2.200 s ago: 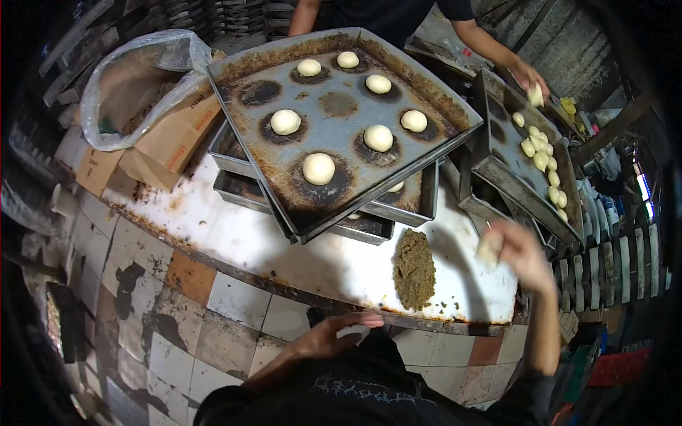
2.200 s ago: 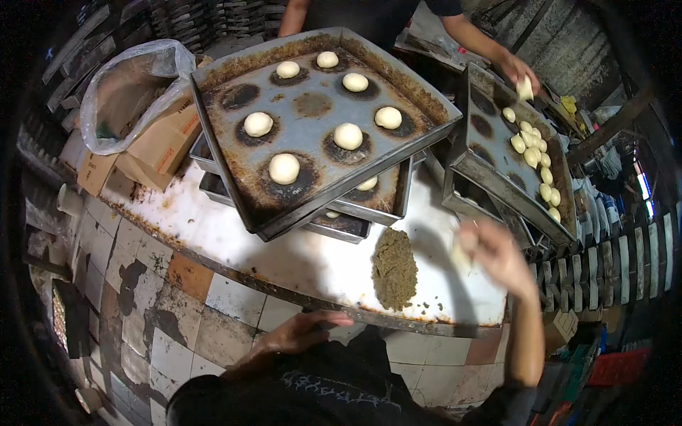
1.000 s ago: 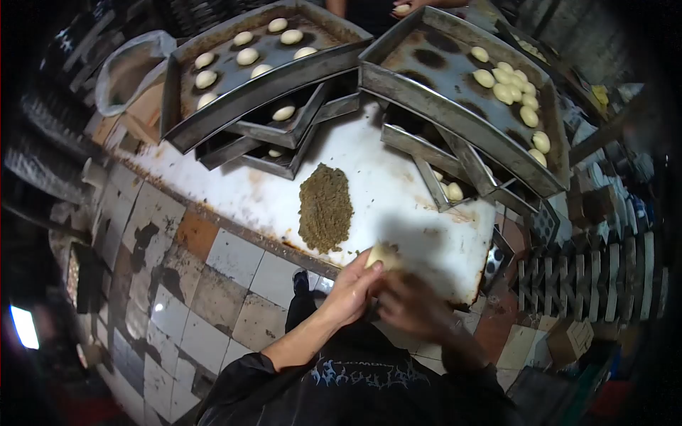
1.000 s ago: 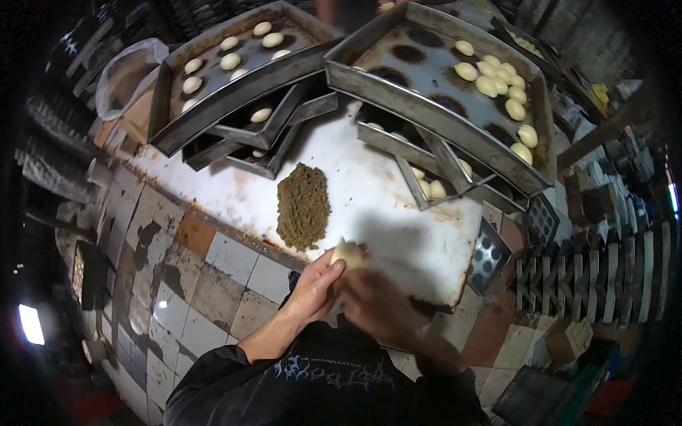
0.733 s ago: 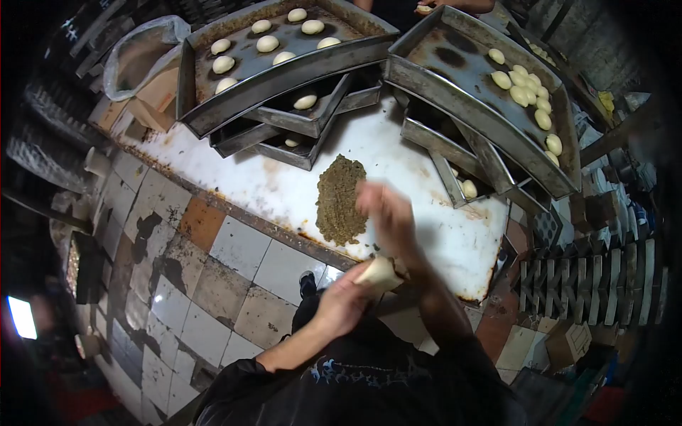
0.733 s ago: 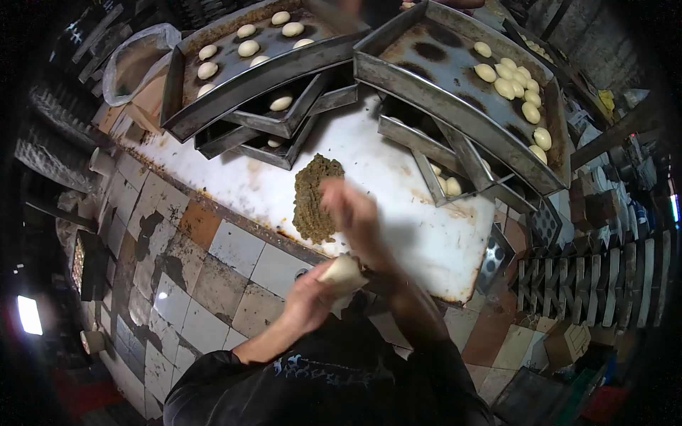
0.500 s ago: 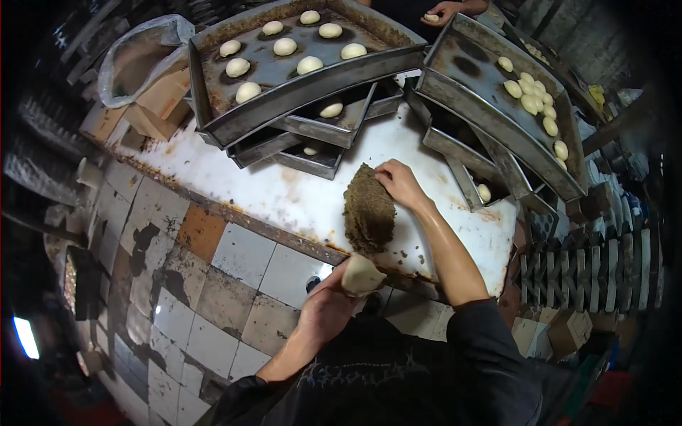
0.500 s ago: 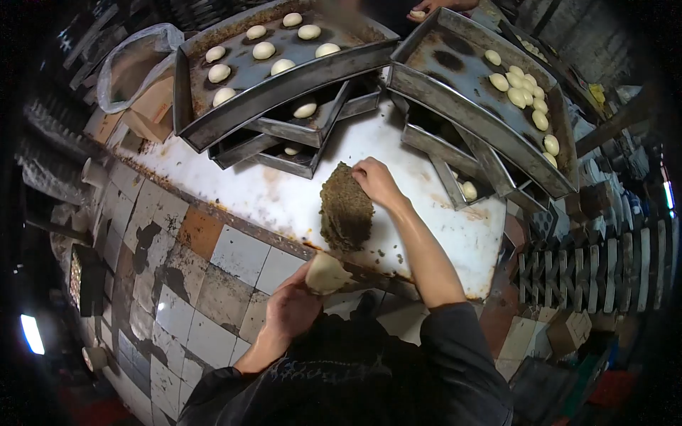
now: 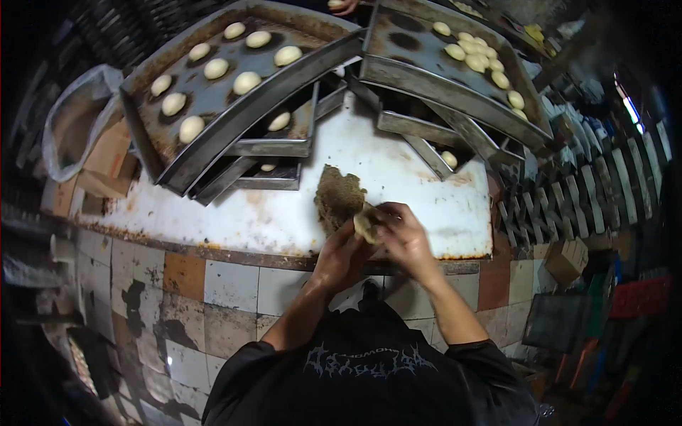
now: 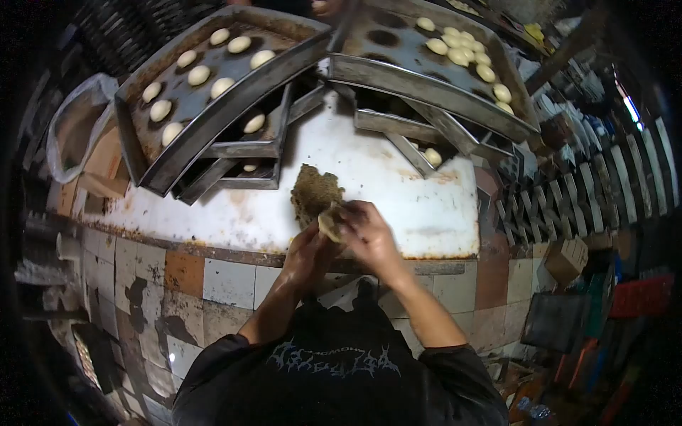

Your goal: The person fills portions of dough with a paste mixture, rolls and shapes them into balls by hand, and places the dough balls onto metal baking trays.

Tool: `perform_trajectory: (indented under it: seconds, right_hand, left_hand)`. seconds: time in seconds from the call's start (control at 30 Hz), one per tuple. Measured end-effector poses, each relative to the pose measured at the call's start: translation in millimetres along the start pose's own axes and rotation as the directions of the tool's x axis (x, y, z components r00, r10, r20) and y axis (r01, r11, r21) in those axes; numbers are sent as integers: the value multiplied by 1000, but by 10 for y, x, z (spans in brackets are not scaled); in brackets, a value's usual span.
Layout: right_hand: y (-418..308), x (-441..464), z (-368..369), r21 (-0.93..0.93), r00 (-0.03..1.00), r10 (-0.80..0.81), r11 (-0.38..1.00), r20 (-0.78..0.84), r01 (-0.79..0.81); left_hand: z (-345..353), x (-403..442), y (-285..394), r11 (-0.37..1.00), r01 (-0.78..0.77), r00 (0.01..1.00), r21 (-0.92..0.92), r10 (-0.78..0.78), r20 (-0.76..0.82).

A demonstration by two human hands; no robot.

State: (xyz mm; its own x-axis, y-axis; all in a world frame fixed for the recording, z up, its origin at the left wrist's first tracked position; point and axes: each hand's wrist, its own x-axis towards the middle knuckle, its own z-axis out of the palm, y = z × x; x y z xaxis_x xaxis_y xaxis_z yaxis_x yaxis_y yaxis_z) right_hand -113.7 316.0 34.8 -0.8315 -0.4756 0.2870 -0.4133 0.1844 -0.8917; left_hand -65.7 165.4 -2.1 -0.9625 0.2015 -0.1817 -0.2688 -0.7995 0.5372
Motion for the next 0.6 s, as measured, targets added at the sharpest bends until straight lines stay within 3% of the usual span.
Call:
perform_trajectory:
  seconds: [0.07,0.1,0.13,0.17,0.23,0.3,0.33,0.37,0.4,0.43,0.47,0.5,0.57,0.6]
  right_hand:
    - [-46,-59,91,-420,982,-166,900,-89,114]
    - [-24,-100,-1,-420,981,-169,900,-98,113]
    - [11,-148,-119,-303,994,-100,950,-49,80]
    - [54,-207,-255,-182,999,-36,983,10,37]
    - [200,-308,-597,210,994,108,972,-3,-105]
    - [154,-260,-835,194,947,194,970,-254,-147]
    - [159,-141,-1013,-86,976,-35,996,-215,16]
    - [198,-69,-1164,-80,974,-28,997,-226,10]
    - [240,-21,-1301,-191,982,-188,965,-21,180]
    - [283,-21,-1409,-260,927,-317,895,202,363]
    - [322,-62,-1479,-146,944,-117,975,309,168]
    - [363,-119,-1533,-134,944,-121,977,307,168]
    - [455,-246,-1568,-195,979,-204,959,27,205]
    - [526,-388,-1470,-221,972,-211,958,-102,184]
  left_hand:
    - [91,271,-71,999,-36,999,-16,36,7]
    - [143,374,-120,995,-96,995,-37,96,3]
    - [275,411,-161,979,-186,982,-85,181,-59]
    - [264,489,-219,980,-182,982,-74,178,-58]
    - [326,664,-285,975,-183,979,-125,169,-110]
    - [477,693,-365,970,-171,976,-171,144,-161]
    - [552,684,-405,994,-111,992,19,112,-52]
    - [647,662,-458,975,-61,997,213,52,48]
    - [806,625,-497,960,-11,997,280,-12,80]
    - [890,634,-539,958,-2,997,288,-21,77]
    - [950,647,-564,955,34,995,296,-60,79]
    - [1001,671,-600,950,67,992,305,-95,78]
    - [1085,748,-730,964,19,999,267,-29,33]
    - [1115,805,-830,978,-60,983,202,93,-157]
